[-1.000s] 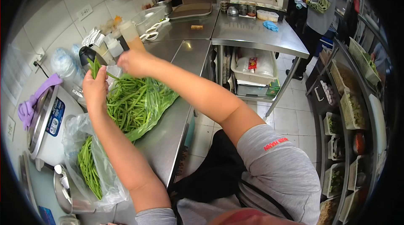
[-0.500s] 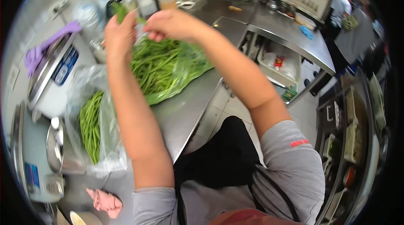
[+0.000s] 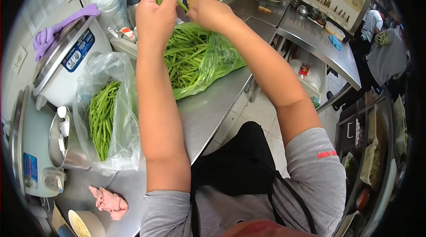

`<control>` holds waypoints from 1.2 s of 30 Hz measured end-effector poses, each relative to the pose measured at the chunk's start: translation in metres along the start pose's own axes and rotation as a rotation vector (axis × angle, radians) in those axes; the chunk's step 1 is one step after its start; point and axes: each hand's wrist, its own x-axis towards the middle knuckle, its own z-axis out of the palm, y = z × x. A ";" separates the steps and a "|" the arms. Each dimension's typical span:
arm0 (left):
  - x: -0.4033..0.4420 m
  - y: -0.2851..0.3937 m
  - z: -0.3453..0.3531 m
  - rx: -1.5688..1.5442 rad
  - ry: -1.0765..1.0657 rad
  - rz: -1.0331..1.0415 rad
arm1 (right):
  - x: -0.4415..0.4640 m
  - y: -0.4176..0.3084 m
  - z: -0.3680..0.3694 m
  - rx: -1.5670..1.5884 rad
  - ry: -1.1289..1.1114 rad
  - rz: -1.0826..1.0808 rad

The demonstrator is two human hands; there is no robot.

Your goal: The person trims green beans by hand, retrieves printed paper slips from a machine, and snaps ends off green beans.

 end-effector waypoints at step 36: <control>0.002 -0.037 -0.008 0.245 -0.183 -0.359 | 0.012 -0.008 0.005 0.528 0.341 0.120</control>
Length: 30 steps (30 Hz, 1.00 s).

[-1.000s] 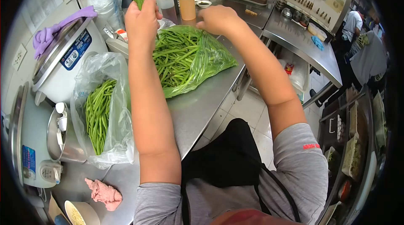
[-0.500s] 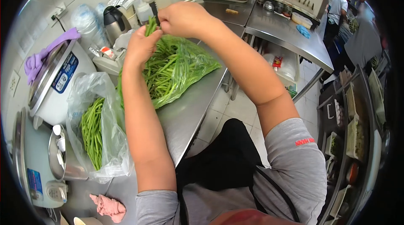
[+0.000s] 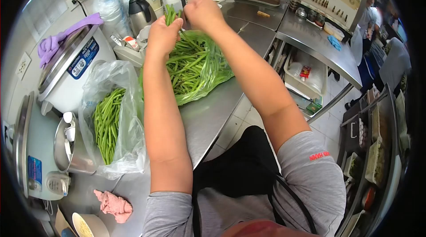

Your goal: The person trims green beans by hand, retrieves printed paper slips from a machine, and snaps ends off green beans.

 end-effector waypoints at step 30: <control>-0.001 0.015 -0.040 -0.729 0.322 0.147 | -0.048 0.007 -0.006 -0.640 -0.741 -0.324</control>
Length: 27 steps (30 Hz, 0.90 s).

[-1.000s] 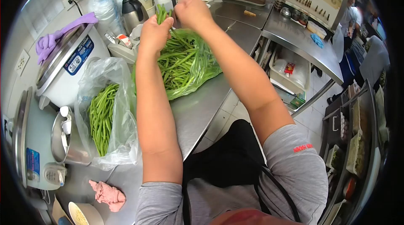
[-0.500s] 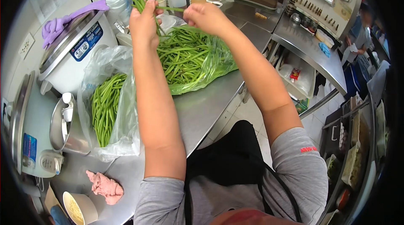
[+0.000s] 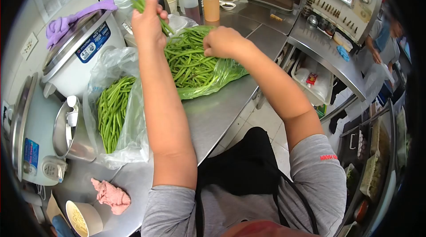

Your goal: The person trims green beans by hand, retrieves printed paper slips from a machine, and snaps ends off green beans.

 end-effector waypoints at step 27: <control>-0.003 -0.008 -0.001 -0.503 -0.490 -0.434 | 0.009 0.015 -0.013 1.154 0.296 -0.056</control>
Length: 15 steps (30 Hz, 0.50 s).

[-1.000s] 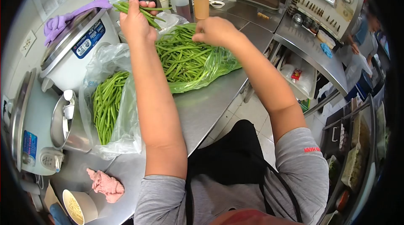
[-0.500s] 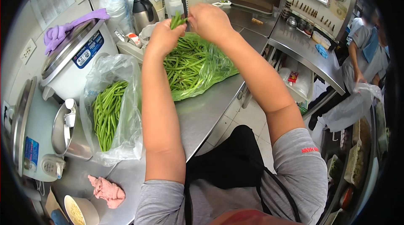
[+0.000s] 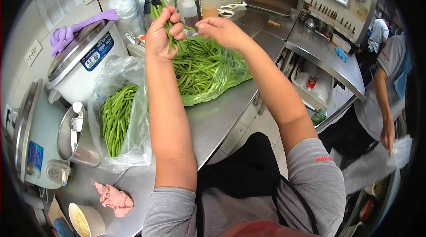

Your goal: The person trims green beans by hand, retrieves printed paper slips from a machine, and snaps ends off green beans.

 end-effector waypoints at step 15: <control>0.004 -0.005 0.000 0.226 0.228 0.211 | 0.007 -0.016 0.001 0.441 0.307 -0.130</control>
